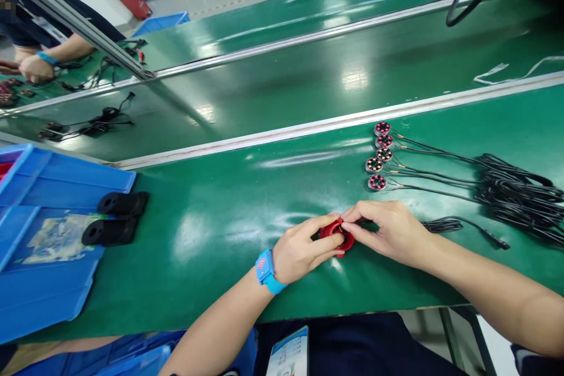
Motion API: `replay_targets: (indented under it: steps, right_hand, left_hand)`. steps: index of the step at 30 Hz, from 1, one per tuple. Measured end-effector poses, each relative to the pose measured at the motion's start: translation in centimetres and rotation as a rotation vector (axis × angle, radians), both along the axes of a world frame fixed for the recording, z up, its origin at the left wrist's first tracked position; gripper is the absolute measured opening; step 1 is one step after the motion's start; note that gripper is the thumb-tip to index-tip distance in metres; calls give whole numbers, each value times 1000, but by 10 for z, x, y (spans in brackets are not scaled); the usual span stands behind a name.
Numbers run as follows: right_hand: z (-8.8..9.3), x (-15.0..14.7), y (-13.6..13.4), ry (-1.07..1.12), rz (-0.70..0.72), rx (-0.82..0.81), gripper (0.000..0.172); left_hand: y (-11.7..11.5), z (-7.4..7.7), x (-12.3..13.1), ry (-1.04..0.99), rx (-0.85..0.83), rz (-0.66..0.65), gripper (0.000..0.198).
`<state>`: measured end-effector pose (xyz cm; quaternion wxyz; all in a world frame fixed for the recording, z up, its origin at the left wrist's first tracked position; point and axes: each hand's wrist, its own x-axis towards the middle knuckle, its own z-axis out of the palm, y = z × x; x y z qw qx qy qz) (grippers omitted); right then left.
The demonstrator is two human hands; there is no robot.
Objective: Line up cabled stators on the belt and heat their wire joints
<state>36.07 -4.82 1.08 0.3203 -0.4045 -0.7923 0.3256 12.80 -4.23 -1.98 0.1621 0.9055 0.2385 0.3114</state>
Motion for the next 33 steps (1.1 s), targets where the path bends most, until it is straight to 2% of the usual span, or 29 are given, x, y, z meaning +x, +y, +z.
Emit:
replay_targets:
  steps: [8, 21, 25, 30, 33]
  right_hand:
    - [-3, -2, 0, 26, 1, 14, 7]
    - [-5, -4, -3, 35, 39, 27, 4]
    - [-1, -1, -2, 13, 60, 12, 4]
    - [5, 5, 1, -24, 127, -57, 6]
    - [10, 7, -2, -111, 137, -31, 7]
  left_hand:
    - [-1, 2, -2, 22, -31, 3, 21]
    - [-1, 7, 2, 83, -35, -36, 7]
    - [0, 4, 1, 60, -19, -36, 6]
    - [0, -4, 1, -68, -110, -59, 19]
    - [-1, -3, 4, -111, -113, -89, 21]
